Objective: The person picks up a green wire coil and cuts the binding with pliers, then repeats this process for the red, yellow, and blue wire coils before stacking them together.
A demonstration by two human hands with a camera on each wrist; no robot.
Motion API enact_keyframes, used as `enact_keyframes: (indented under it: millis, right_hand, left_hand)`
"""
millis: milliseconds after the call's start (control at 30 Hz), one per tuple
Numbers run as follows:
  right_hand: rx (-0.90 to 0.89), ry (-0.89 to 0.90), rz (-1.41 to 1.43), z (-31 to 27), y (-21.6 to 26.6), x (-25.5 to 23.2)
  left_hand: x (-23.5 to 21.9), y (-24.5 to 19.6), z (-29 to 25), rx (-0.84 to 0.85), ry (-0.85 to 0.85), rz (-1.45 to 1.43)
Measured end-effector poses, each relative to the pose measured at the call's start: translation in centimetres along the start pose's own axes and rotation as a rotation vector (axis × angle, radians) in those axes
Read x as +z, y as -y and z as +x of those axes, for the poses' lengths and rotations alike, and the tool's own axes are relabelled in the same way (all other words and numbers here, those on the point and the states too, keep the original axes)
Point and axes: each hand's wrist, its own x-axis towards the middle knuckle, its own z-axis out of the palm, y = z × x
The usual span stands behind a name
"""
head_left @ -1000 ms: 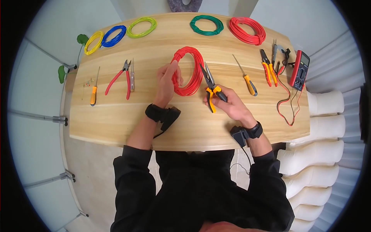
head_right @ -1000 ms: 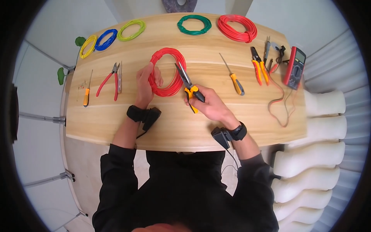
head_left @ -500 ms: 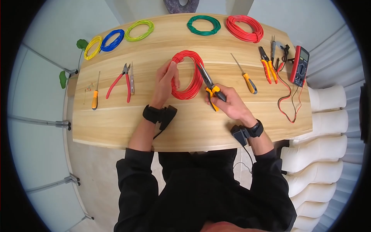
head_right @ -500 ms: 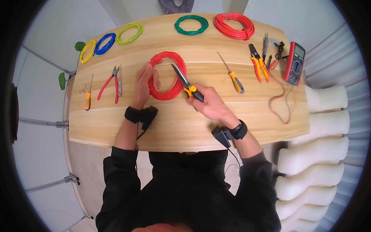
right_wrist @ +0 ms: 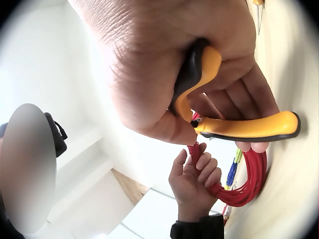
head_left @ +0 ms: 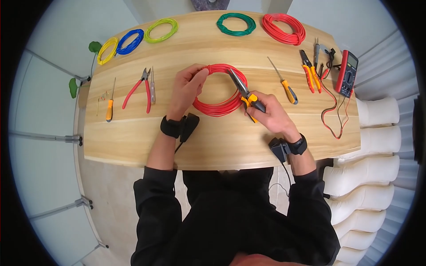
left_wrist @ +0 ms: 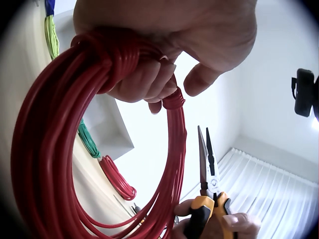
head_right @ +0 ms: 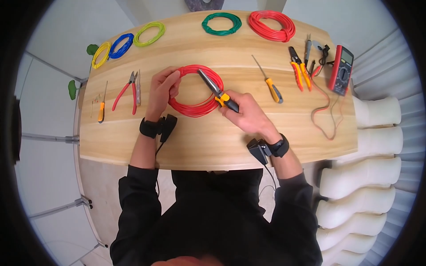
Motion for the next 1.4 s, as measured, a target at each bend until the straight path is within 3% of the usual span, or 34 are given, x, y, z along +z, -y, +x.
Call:
enact_keyframes:
  millis: [67,133,233,333,567,633,767,1133,1400]
  right_hand:
    - [-0.023,0.072,-0.072,-0.1,0.1,-0.3]
    - [-0.016,0.094,-0.059,-0.2,0.1,-0.4]
    - [0.021,0.127,-0.058,-0.5,1.1,-0.7]
    - [0.028,0.121,-0.064,-0.7,0.9,-0.7]
    - [0.011,0.096,-0.099,-0.9,1.4,-0.9]
    - [0.010,0.087,-0.105,-1.1,1.5,-1.0]
    - [-0.014,0.105,-0.192,-1.3,1.9,-1.5]
    - [-0.054,0.082,-0.384,-2.5,3.2,-3.1]
    - [-0.097,0.036,-0.450,-2.5,3.0,-3.2]
  left_hand:
    - [0.3,-0.2,-0.2,-0.007,-0.007,0.060]
    - [0.6,-0.6,-0.5,0.132,-0.026,0.288]
    - [0.8,-2.0,-1.0,0.168,0.026,0.436]
    - [0.4,-1.4,-0.8,0.253,0.063,0.465]
    - [0.6,-1.9,-1.1,0.275,0.126,0.577]
    - [0.7,-1.7,-1.0,0.399,0.095,0.585]
    - [1.2,-2.7,-1.5,0.323,0.175,0.690]
    - [2.5,-3.5,-1.5,0.438,0.235,0.832]
    - [2.9,-3.5,-0.3,0.428,0.272,0.742]
